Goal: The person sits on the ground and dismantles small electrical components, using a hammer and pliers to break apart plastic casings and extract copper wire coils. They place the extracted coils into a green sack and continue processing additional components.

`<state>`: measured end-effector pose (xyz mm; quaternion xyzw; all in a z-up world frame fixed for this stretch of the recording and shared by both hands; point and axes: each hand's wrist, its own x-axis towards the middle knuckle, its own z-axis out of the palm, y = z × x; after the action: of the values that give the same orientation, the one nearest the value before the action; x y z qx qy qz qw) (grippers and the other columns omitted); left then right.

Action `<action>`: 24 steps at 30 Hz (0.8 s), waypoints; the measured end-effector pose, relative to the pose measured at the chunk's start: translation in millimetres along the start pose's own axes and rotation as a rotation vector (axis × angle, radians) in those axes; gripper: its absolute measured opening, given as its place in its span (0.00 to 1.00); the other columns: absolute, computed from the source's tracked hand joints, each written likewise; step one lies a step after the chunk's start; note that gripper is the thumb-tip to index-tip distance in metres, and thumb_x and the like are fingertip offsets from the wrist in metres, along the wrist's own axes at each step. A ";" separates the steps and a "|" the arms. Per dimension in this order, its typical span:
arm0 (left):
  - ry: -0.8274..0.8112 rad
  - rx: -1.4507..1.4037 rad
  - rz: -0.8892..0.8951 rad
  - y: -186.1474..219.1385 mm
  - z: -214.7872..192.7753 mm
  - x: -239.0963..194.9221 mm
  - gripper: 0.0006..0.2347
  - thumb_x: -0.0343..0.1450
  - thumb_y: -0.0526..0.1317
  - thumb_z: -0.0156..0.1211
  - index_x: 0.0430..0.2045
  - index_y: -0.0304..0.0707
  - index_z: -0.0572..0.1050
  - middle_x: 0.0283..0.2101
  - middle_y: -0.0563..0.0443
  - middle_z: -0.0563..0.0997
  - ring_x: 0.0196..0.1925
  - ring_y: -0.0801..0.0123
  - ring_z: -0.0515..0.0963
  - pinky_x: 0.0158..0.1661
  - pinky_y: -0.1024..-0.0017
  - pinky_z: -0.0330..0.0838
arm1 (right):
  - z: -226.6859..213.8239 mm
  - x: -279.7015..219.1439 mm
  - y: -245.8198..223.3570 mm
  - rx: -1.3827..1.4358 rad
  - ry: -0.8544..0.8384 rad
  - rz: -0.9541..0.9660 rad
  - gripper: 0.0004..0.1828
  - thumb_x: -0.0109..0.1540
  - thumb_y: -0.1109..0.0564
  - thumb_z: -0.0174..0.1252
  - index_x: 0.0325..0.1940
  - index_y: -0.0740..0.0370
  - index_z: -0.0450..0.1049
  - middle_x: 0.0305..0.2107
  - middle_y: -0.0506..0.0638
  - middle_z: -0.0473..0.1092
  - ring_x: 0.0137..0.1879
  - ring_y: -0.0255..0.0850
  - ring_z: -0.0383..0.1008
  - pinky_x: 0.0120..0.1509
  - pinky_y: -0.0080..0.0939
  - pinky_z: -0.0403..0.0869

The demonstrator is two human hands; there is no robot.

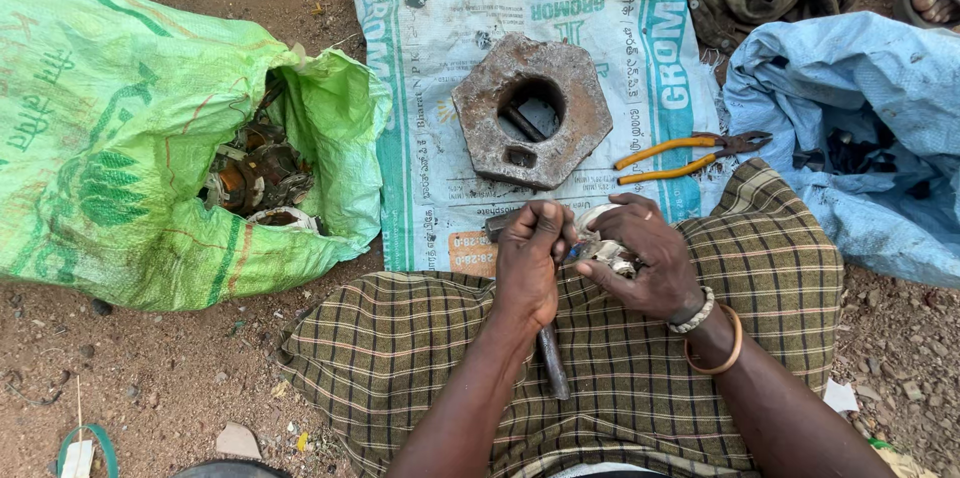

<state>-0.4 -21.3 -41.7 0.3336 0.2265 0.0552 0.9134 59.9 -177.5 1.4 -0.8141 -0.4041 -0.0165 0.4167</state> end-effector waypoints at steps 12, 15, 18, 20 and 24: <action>0.101 -0.106 -0.110 3.2 -28.4 -26.7 0.07 0.74 0.42 0.64 0.29 0.41 0.76 0.30 0.56 0.79 0.28 0.79 0.69 0.30 0.79 0.60 | 0.4 3.8 -6.5 -0.205 0.017 -0.162 0.20 0.48 0.46 0.76 0.32 0.58 0.76 0.34 0.49 0.76 0.49 0.44 0.76 0.71 0.61 0.67; 0.147 -0.093 -0.028 18.1 -29.0 -26.5 0.06 0.74 0.43 0.63 0.31 0.43 0.76 0.31 0.56 0.79 0.29 0.77 0.71 0.29 0.76 0.62 | -2.8 2.2 -3.0 -0.189 0.024 -0.103 0.19 0.50 0.47 0.75 0.32 0.59 0.76 0.34 0.50 0.76 0.48 0.45 0.76 0.70 0.60 0.67; 0.155 0.074 0.089 39.3 -32.6 -7.3 0.10 0.76 0.47 0.60 0.32 0.41 0.76 0.30 0.57 0.77 0.27 0.76 0.69 0.29 0.73 0.65 | -3.6 11.0 8.0 -0.144 0.021 0.013 0.17 0.52 0.51 0.73 0.37 0.63 0.77 0.34 0.53 0.75 0.47 0.48 0.75 0.67 0.58 0.68; 0.205 0.137 0.011 43.1 -42.4 -8.9 0.12 0.77 0.48 0.58 0.35 0.39 0.78 0.26 0.56 0.73 0.25 0.75 0.66 0.25 0.72 0.63 | 0.3 -1.5 5.5 -0.126 0.004 0.099 0.15 0.55 0.54 0.71 0.40 0.64 0.77 0.33 0.55 0.74 0.46 0.52 0.74 0.63 0.54 0.71; 0.180 0.201 0.339 87.4 -30.9 -20.6 0.11 0.79 0.43 0.55 0.46 0.36 0.79 0.31 0.54 0.76 0.31 0.76 0.69 0.32 0.75 0.65 | 2.5 1.3 8.8 -0.088 0.120 0.079 0.14 0.55 0.52 0.71 0.38 0.59 0.76 0.33 0.52 0.75 0.46 0.49 0.77 0.68 0.54 0.72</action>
<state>-28.3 58.9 0.7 0.4499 0.2523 0.2148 0.8293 65.9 -177.9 -5.6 -0.8446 -0.3450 -0.0664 0.4041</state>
